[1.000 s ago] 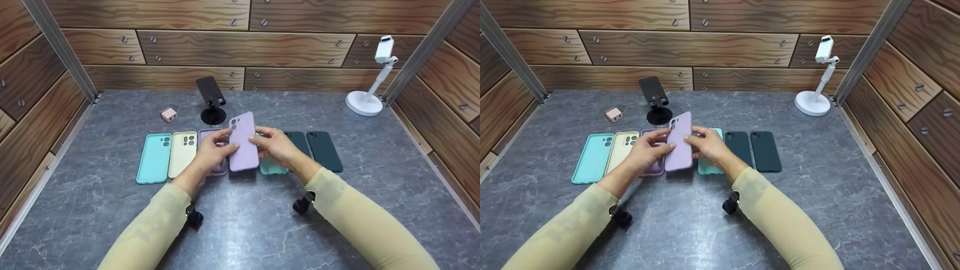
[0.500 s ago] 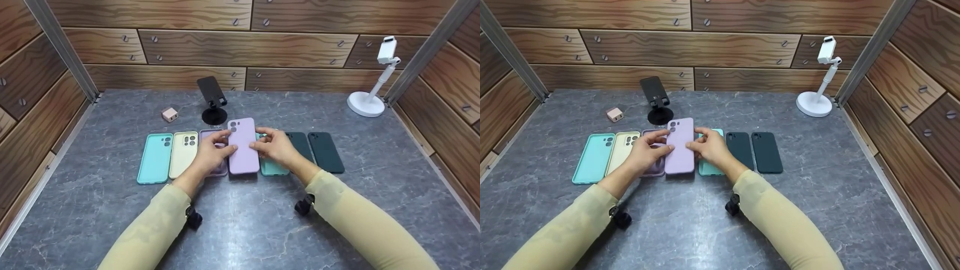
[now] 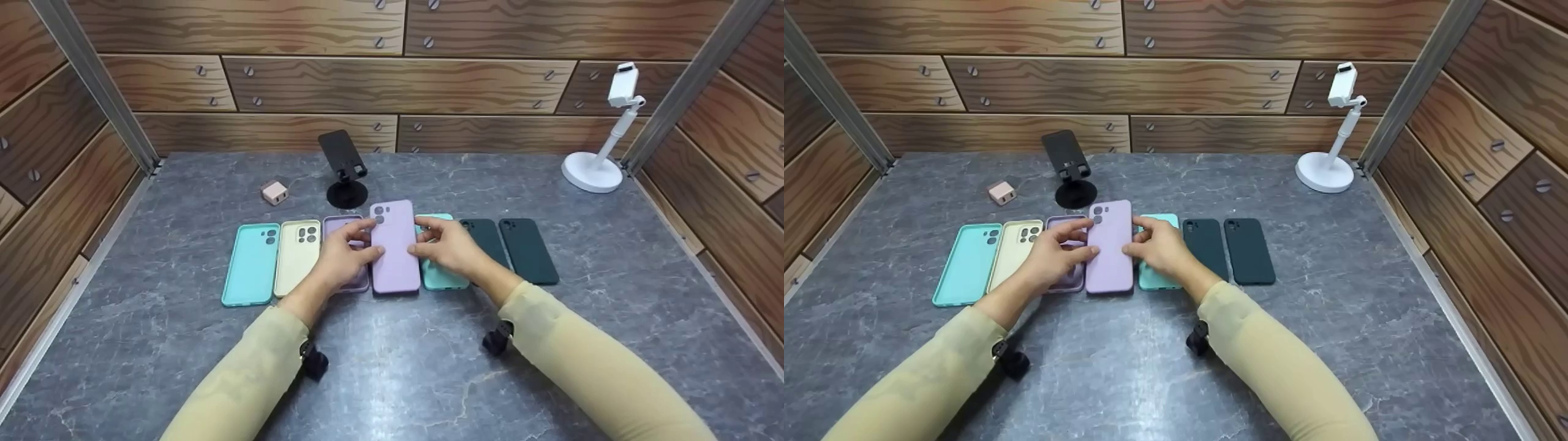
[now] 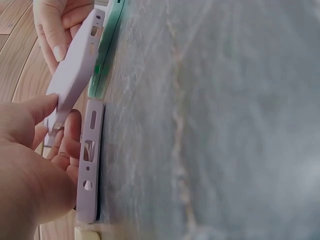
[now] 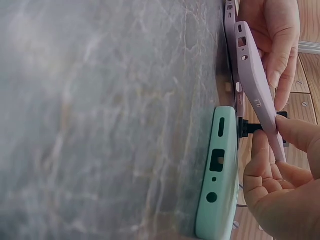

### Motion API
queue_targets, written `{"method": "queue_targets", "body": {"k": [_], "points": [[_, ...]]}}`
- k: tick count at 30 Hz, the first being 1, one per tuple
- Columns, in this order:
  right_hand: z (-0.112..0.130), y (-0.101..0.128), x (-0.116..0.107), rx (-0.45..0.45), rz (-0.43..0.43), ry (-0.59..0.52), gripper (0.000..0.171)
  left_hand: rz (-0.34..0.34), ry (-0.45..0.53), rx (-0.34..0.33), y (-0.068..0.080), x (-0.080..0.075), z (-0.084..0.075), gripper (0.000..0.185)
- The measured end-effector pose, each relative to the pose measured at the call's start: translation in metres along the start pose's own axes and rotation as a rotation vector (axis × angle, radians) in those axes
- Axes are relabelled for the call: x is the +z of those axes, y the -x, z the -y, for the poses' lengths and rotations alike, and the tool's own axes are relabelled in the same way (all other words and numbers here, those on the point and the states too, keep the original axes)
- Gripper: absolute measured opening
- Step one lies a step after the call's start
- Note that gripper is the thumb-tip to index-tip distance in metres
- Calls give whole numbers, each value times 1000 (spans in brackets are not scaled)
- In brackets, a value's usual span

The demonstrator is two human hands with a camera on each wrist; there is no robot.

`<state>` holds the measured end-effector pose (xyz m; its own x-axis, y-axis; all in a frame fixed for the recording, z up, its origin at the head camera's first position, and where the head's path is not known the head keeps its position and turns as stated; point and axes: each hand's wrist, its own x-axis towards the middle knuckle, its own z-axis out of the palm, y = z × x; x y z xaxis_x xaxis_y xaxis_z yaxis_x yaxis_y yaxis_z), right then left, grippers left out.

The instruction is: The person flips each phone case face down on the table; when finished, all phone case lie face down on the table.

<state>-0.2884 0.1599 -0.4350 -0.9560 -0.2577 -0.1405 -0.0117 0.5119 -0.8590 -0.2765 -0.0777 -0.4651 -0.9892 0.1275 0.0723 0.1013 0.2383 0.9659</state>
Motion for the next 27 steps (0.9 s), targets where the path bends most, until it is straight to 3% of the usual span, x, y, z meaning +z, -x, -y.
{"method": "queue_targets", "body": {"k": [27], "points": [[-6,-4,3,-13,-26,61,70,19,-69,47,-2,-1,8,55]]}}
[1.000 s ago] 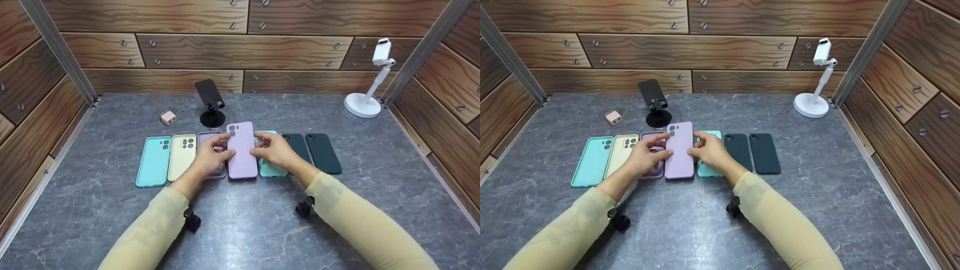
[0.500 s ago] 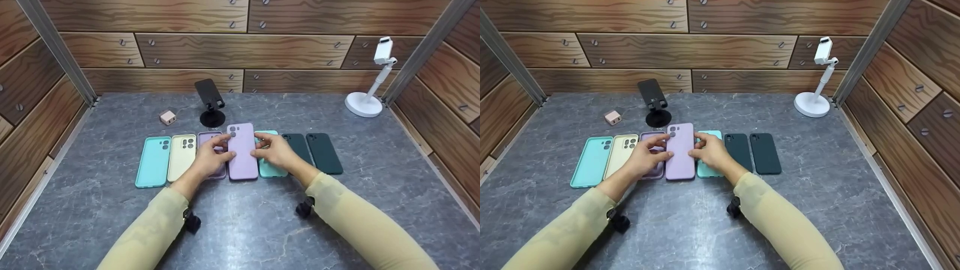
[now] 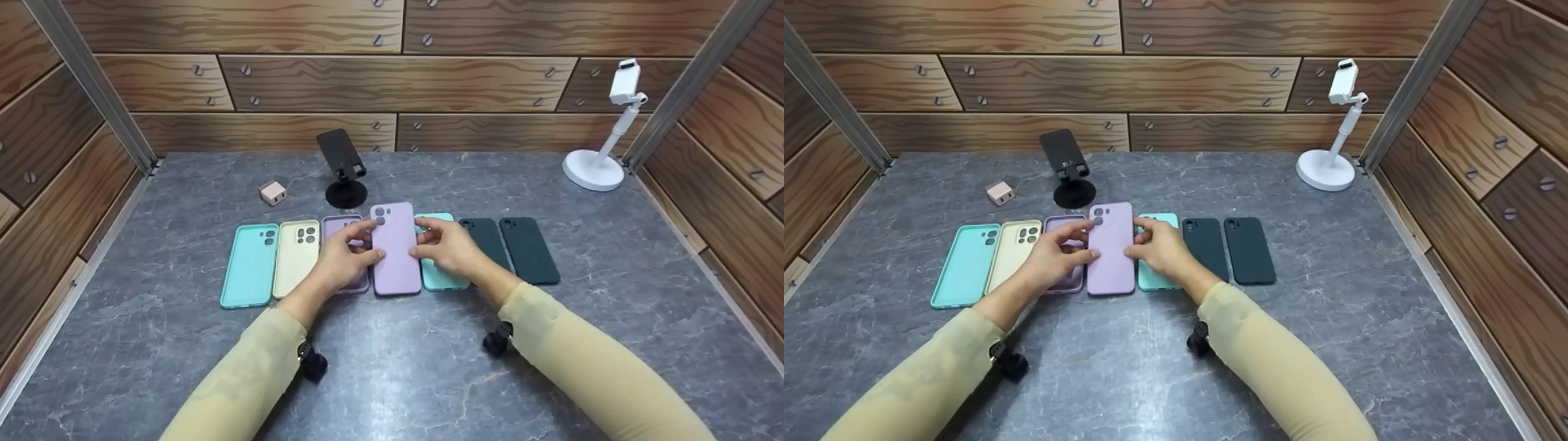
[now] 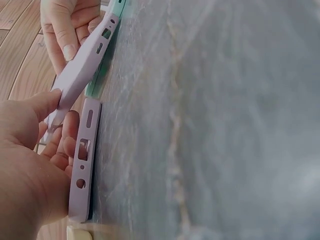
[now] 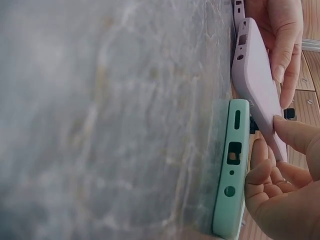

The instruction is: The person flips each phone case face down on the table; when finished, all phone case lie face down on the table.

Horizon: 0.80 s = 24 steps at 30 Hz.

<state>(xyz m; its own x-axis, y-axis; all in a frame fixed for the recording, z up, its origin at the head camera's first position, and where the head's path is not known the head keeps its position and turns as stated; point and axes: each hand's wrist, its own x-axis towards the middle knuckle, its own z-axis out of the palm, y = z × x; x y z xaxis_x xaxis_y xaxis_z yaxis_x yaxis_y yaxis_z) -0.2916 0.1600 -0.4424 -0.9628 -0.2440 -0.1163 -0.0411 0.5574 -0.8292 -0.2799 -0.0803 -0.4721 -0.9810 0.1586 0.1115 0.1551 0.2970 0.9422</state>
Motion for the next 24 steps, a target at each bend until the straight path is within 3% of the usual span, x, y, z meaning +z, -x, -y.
{"method": "queue_targets", "body": {"k": [12,24], "points": [[-3,-1,2,-12,-1,17,69,19,-62,36,0,-1,5,55],[-3,-1,3,-4,33,75,68,35,-90,-12,2,-2,3,59]]}}
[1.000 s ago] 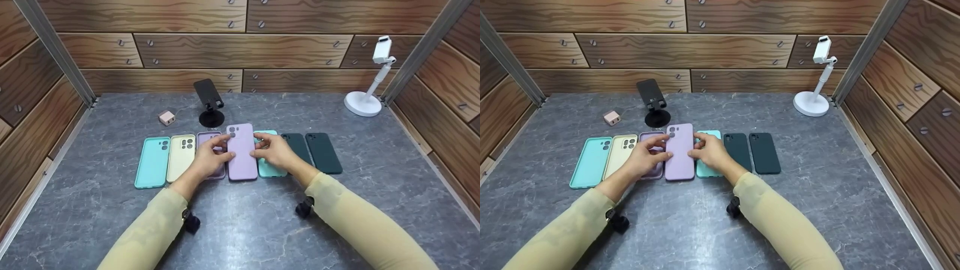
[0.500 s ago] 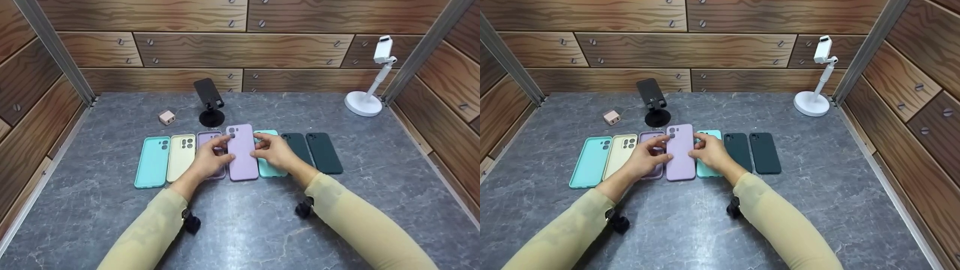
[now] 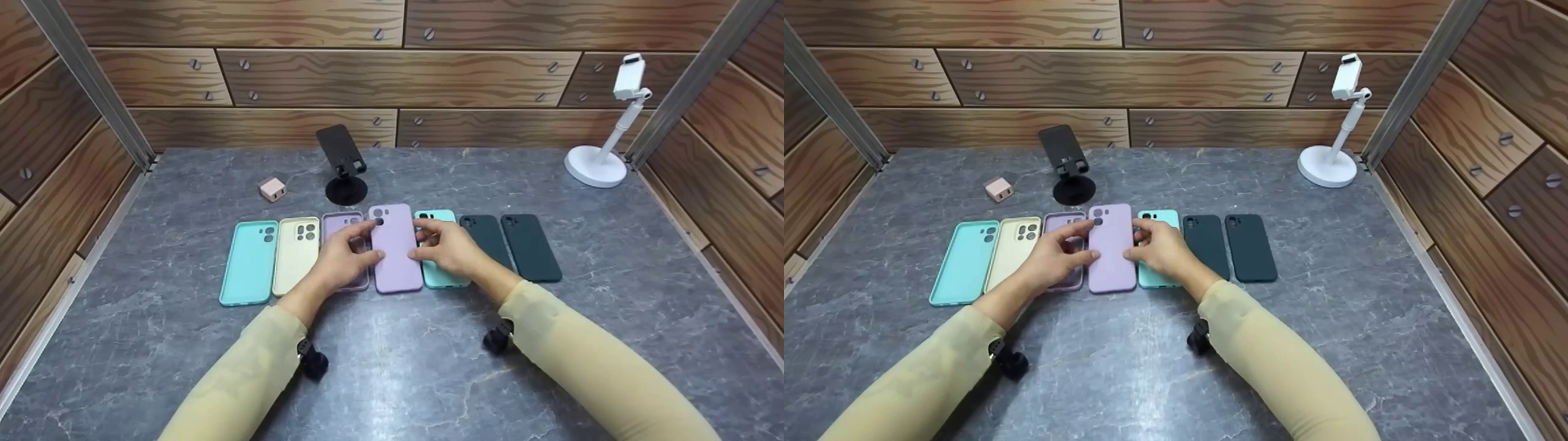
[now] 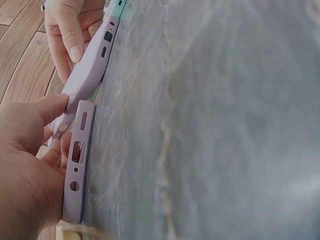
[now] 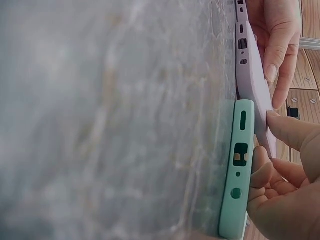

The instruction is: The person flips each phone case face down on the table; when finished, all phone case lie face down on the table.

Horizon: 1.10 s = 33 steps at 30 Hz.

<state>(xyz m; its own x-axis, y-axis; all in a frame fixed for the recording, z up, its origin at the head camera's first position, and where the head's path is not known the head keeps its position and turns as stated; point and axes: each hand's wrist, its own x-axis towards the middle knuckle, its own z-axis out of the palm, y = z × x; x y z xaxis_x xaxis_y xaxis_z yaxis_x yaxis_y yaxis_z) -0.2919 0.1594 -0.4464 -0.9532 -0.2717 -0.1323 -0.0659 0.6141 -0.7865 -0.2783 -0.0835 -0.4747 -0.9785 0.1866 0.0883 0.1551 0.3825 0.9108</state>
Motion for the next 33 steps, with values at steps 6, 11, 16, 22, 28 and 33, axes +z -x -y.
{"method": "queue_targets", "body": {"k": [6,11,16,22,28,33], "points": [[-2,0,1,-9,2,7,67,-2,-21,-2,-1,0,1,59],[-2,0,1,-21,-2,-8,67,0,-26,0,-1,0,1,60],[-2,1,1,-21,-2,-15,68,0,-45,0,-2,1,1,60],[-2,1,3,-9,0,-29,71,0,-73,-2,-2,1,1,60],[-4,2,3,-25,0,-29,74,9,-115,2,-1,1,0,62],[-3,2,3,-27,-1,-13,74,5,-114,-6,-3,2,1,62]]}}
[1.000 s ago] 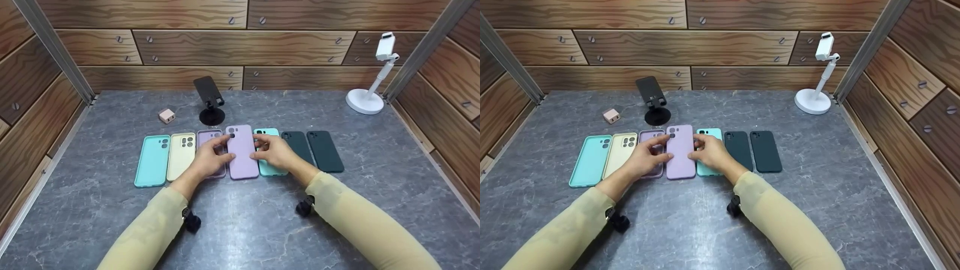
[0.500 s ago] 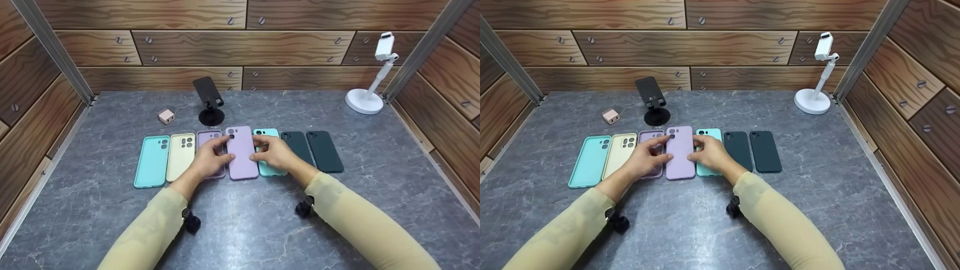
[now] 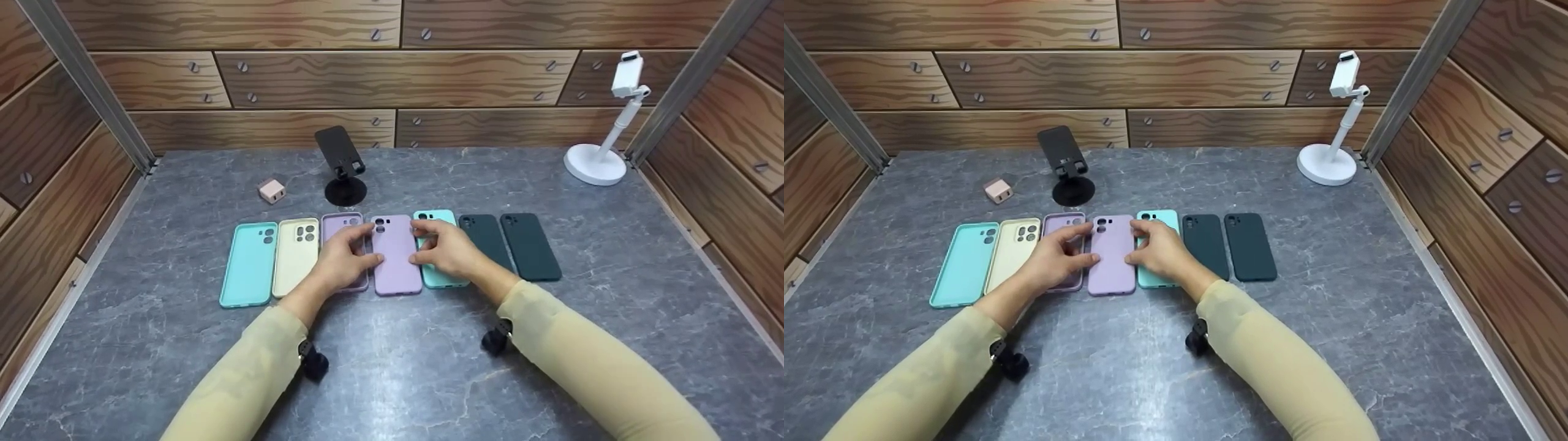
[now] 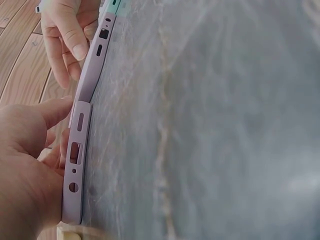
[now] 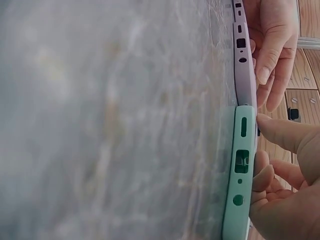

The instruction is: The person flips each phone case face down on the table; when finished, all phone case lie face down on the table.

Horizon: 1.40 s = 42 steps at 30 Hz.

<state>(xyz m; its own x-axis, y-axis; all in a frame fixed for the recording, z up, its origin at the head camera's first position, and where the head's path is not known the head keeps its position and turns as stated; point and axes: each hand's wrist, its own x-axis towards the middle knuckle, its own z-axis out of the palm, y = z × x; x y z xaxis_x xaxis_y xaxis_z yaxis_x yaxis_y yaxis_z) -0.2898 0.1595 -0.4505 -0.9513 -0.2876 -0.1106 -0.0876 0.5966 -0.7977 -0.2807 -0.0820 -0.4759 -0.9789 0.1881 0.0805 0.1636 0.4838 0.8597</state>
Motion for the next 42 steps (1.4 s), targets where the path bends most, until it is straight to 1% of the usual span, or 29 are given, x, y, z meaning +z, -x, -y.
{"method": "queue_targets", "body": {"k": [5,10,13,17,22,26,31,34,38,42], "points": [[4,-2,0,11,7,20,74,-1,28,-15,-2,-1,0,62],[7,-7,1,21,17,35,73,-1,105,-44,-3,-6,-2,62],[9,-10,1,36,17,35,73,1,129,-59,-2,-11,-4,61],[10,-10,1,35,-3,35,69,0,114,-66,1,-20,-7,59],[14,-10,3,-15,-32,29,61,-26,96,-47,3,-36,-7,57],[21,-11,10,-72,-54,27,57,-60,83,-42,5,-50,-1,54],[31,-15,26,-129,-53,8,55,-75,45,-87,8,-66,11,51],[38,-18,36,-145,-45,13,55,-77,32,-102,9,-73,18,49],[46,-23,48,-170,-28,25,55,-78,33,-88,9,-79,27,48],[51,-27,57,-182,-10,46,54,-68,21,-67,11,-82,32,49]]}}
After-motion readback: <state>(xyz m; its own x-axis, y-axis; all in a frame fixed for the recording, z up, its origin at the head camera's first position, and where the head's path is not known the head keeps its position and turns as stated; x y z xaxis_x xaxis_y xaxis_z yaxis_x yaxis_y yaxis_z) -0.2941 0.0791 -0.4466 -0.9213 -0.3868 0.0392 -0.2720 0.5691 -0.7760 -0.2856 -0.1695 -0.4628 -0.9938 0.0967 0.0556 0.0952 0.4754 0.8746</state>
